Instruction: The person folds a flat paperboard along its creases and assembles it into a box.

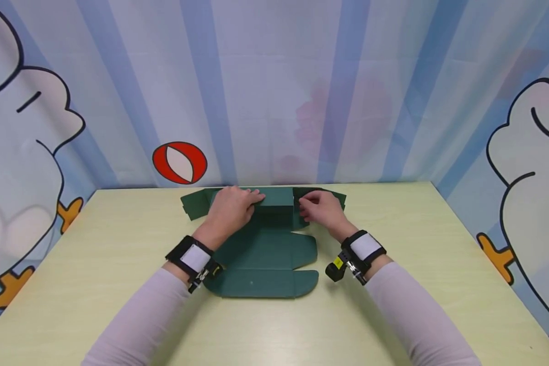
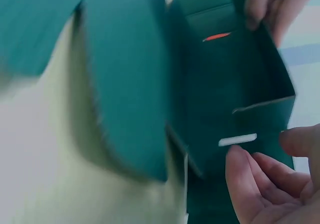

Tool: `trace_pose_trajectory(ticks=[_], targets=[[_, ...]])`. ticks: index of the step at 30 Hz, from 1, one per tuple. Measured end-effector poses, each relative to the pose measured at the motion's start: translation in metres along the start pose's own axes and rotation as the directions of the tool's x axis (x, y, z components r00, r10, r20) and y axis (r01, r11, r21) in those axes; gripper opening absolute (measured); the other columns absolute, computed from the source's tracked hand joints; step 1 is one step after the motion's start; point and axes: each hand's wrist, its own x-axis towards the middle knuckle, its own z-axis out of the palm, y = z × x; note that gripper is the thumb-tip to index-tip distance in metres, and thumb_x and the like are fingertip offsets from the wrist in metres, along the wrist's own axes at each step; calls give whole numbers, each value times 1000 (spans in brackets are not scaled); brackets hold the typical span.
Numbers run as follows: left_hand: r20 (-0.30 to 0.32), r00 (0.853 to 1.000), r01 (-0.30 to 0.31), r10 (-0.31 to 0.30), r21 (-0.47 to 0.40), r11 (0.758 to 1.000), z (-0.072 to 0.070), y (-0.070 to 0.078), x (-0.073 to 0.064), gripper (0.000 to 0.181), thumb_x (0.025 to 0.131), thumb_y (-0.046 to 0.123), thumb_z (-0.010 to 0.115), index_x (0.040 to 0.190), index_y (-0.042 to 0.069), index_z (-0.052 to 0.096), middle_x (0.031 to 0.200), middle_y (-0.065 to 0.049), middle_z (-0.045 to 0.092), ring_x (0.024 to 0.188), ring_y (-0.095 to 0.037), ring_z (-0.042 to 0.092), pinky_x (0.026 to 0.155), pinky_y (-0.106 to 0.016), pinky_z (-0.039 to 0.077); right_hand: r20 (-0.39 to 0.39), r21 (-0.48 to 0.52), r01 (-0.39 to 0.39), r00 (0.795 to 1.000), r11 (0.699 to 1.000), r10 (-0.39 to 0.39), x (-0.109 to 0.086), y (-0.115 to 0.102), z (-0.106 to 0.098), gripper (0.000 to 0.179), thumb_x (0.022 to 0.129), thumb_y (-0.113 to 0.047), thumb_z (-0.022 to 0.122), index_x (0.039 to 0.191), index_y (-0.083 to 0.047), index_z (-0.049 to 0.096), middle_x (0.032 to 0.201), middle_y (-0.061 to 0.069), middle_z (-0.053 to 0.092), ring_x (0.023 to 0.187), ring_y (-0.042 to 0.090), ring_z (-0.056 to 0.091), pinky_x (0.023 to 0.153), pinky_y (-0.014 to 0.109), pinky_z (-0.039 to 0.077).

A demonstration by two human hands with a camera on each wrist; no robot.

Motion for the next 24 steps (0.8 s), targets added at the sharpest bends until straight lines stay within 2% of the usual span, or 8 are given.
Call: trace_pose_trajectory(ticks=[3,5,10,14,18,21,24], targets=[[4,1000,0,0,-13,1000,-1,1,0,28,93,5,62,114,18,77,58,-4,61,55,-20,59,54,-25,51,-45,-119,41,998,992,-47,-1,9,-2,34,101,-23,55,124,2,62,111,23,69,97,28,70,78,30,58],[7,1000,2,-2,-18,1000,-1,1,0,28,94,5,62,114,17,76,58,-5,60,54,-20,58,53,-25,50,-64,-207,66,995,976,-81,-1,14,-3,32,98,-19,58,121,3,63,107,22,71,93,27,69,74,28,55],[8,1000,7,-7,-12,1000,-2,1,0,28,94,6,62,114,18,76,57,-5,59,53,-20,56,50,-25,48,-69,-323,69,993,944,-96,-1,23,-2,35,92,-15,64,121,5,63,109,21,71,94,29,69,75,30,55],[6,1000,2,-2,-4,1000,-3,1,0,27,93,7,63,115,18,76,56,-4,58,51,-19,55,48,-24,46,-67,-337,26,996,941,-51,-2,26,2,41,91,-18,68,124,6,60,112,23,69,97,31,68,77,34,57],[11,1000,-2,2,-3,1000,-3,2,1,27,93,8,64,115,18,76,57,-4,58,51,-19,55,48,-24,45,-56,-321,-3,998,947,-15,-4,27,6,48,91,-17,69,128,10,56,111,24,66,92,28,69,75,33,59],[22,1000,-1,1,-3,1000,-4,2,2,26,93,9,65,115,18,76,59,-4,60,53,-19,57,49,-24,46,-59,-314,3,998,949,-22,-6,27,10,48,90,-15,69,129,11,55,110,23,65,90,28,70,75,34,59],[29,1000,2,-2,-9,1000,-5,3,2,26,93,9,65,116,18,76,61,-4,63,55,-20,59,50,-24,48,-72,-319,20,996,948,-46,-7,27,12,48,90,-13,69,130,10,55,114,25,65,98,33,69,80,38,59]])
